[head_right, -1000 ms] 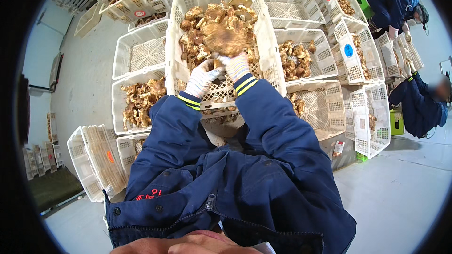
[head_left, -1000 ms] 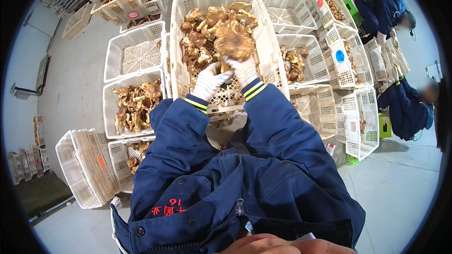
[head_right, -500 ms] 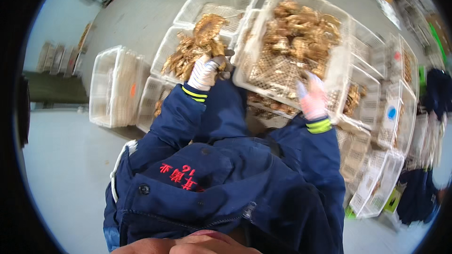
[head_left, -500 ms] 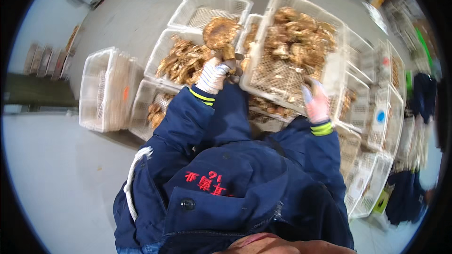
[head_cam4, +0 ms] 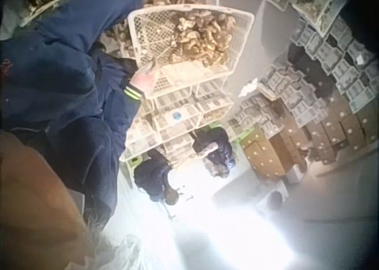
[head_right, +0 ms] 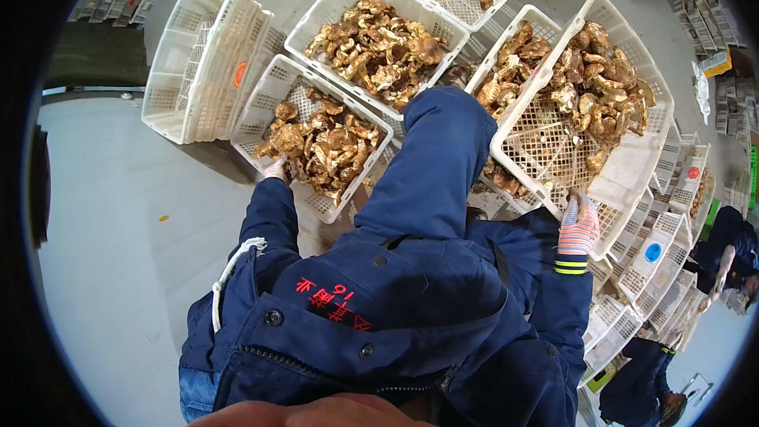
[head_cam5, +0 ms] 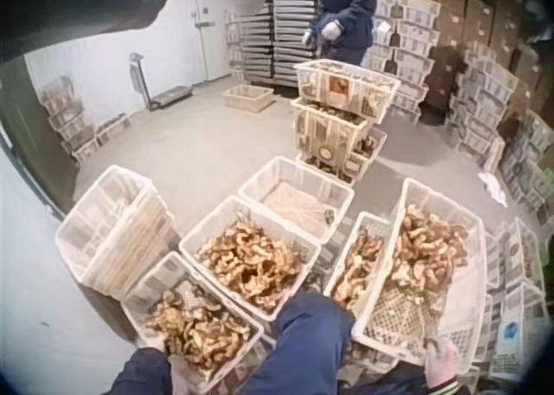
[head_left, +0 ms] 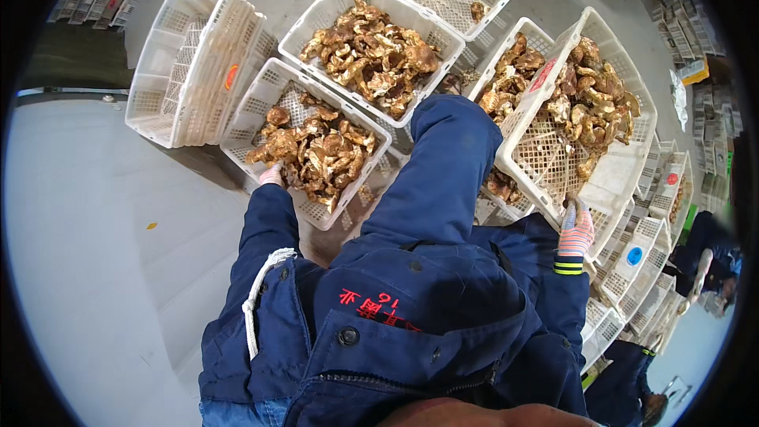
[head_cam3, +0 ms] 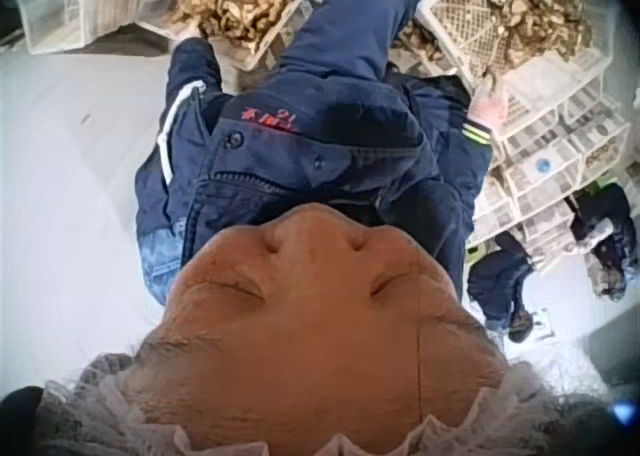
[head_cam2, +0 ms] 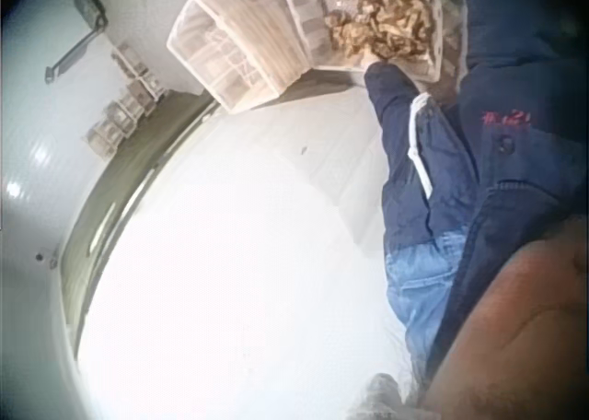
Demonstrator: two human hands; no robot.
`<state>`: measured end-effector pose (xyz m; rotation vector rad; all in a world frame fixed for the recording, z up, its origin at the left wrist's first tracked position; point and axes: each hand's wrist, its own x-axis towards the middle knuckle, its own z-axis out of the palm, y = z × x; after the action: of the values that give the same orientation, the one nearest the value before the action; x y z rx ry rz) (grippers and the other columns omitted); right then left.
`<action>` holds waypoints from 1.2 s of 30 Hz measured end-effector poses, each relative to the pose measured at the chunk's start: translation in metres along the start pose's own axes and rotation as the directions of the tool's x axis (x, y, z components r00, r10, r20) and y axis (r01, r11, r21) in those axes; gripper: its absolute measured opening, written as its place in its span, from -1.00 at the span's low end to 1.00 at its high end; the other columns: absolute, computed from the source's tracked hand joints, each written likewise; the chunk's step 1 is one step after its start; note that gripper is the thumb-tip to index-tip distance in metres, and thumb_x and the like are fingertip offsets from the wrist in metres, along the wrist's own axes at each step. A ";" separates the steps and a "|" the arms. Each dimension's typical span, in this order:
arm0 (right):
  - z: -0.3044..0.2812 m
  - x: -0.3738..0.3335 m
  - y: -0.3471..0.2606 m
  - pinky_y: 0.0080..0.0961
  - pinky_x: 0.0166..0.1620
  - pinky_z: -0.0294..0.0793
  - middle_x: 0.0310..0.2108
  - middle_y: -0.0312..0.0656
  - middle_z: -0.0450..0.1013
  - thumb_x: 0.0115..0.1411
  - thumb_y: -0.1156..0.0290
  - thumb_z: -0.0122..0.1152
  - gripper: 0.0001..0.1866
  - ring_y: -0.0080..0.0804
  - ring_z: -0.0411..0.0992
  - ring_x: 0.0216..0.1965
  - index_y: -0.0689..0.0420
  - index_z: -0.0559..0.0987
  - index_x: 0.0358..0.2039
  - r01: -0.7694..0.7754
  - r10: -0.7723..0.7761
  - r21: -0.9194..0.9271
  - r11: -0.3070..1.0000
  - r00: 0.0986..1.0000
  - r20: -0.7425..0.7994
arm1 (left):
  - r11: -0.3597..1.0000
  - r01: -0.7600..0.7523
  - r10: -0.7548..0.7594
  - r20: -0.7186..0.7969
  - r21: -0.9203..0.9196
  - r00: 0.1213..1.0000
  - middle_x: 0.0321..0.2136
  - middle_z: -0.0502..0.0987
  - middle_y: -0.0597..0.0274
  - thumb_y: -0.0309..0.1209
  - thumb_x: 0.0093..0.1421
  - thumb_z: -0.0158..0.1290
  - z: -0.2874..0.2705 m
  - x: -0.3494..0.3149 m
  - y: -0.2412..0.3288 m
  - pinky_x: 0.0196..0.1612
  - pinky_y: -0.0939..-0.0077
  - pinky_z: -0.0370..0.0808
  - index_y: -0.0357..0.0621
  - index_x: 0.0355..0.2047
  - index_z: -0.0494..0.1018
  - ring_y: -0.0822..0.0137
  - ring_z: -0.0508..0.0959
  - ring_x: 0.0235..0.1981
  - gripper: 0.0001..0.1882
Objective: The person sorts mushrooms by hand, picking them from multiple plastic crates on the floor and placing them into a crate resting on their lap.
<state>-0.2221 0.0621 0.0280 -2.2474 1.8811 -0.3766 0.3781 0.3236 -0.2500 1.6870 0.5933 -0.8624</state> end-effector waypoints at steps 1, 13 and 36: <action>0.001 0.003 -0.003 -0.47 -0.13 0.40 -0.31 -0.12 0.52 0.20 0.37 -0.05 -0.75 -0.34 0.47 -0.26 0.16 0.54 -0.20 -0.015 0.013 0.056 0.998 1.000 0.028 | 0.995 -0.074 0.066 0.107 0.073 0.992 -0.41 0.54 0.02 -0.32 0.02 0.16 -0.020 0.027 -0.003 -0.46 0.25 0.52 -0.36 -0.27 0.44 0.09 0.55 -0.47 -0.64; -0.014 -0.005 -0.031 -0.38 -0.07 0.37 -0.27 -0.06 0.49 0.14 0.41 -0.02 -0.76 -0.15 0.44 -0.18 0.13 0.54 -0.20 -0.099 0.099 -0.070 0.993 0.995 0.003 | 0.232 -0.402 0.436 0.275 0.886 0.857 -0.08 0.43 -0.17 -0.07 0.11 -0.11 0.097 0.094 0.044 0.03 0.19 0.31 -0.09 0.07 0.28 -0.08 0.39 -0.01 -0.44; -0.041 0.097 0.048 -0.23 0.07 0.29 0.08 0.01 0.25 0.11 0.21 -0.03 -0.50 -0.09 0.30 0.04 0.04 0.30 0.08 -0.232 0.240 -0.066 0.971 0.952 0.190 | 0.552 -0.734 0.523 0.850 -0.397 -0.065 -0.05 0.43 0.09 -0.38 0.25 -0.09 0.344 -0.403 0.070 0.08 0.47 0.29 -0.30 0.02 0.33 0.31 0.40 -0.03 -0.64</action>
<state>-0.2638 -0.0406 0.0598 -1.9692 2.0359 -0.0733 0.1015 -0.0091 0.0634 1.0238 -1.1584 -0.9615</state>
